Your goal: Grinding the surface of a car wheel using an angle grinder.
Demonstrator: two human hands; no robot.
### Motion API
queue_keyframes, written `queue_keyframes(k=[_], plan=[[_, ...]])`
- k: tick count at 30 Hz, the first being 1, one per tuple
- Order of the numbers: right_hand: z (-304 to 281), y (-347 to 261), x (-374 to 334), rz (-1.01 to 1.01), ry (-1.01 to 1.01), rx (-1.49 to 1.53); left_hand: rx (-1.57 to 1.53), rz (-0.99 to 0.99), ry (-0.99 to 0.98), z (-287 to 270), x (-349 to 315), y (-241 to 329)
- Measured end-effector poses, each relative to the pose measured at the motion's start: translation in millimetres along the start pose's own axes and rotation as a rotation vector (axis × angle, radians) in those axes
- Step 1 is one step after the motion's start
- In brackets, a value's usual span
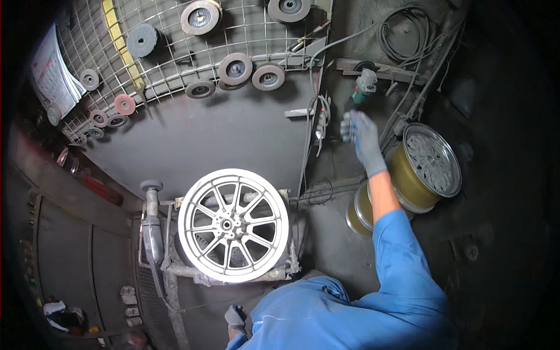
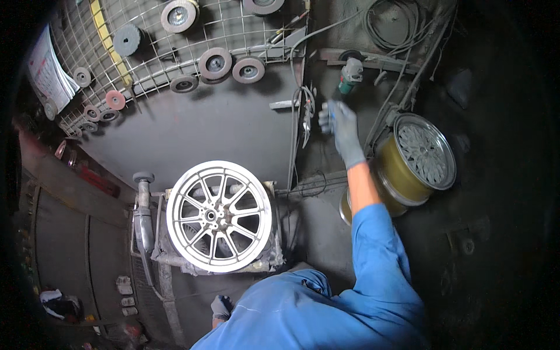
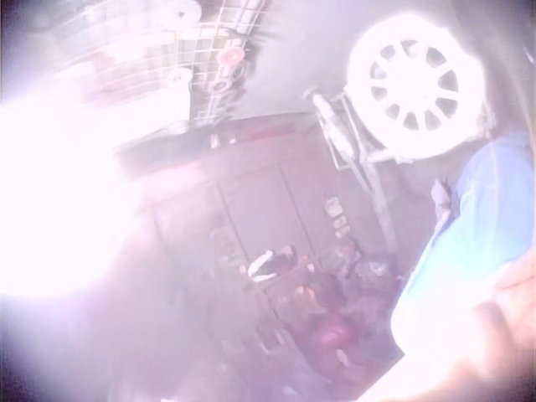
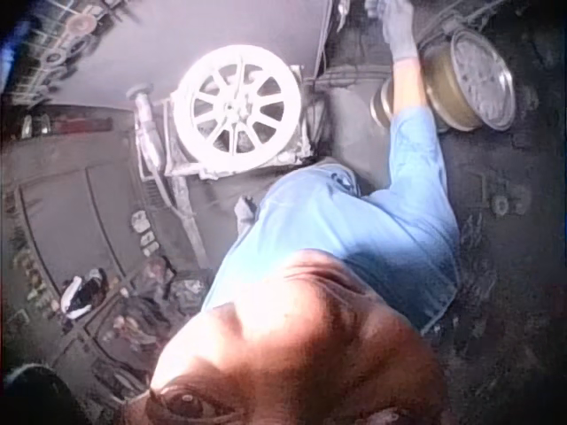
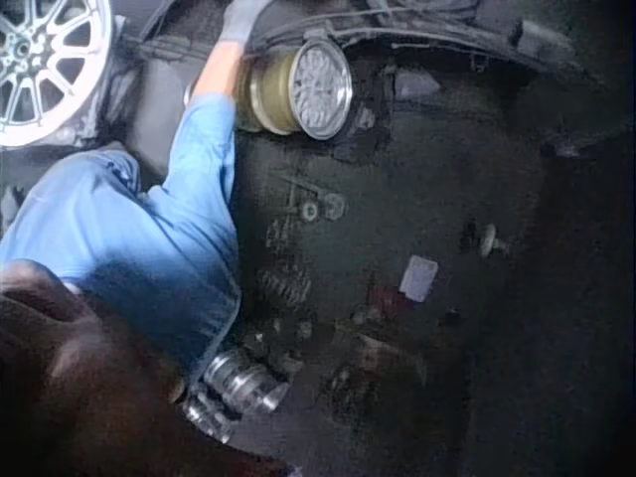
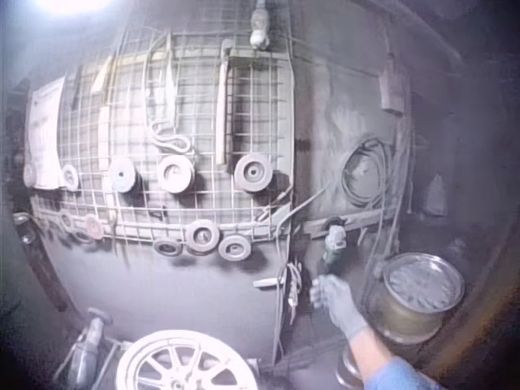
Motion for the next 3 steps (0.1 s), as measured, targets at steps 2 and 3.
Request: queue_keyframes(k=[2, 3], plan=[[28, -44, 44, -0.090, -0.059, 0.058, 0.601, 0.427, -0.011, 10, -13, 19], [35, -61, 65, -0.131, -0.101, 0.069, 0.593, 0.439, 0.001, 13, -8, 21]])
Point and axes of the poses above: each hand's wrist, its own x-axis towards the middle knuckle, its own z-axis out of the palm, y = z × x, the point moved 10 cm from there along x, towards the middle knuckle, and after that the axes turned 1 degree about -y, right-handed, at the moved point
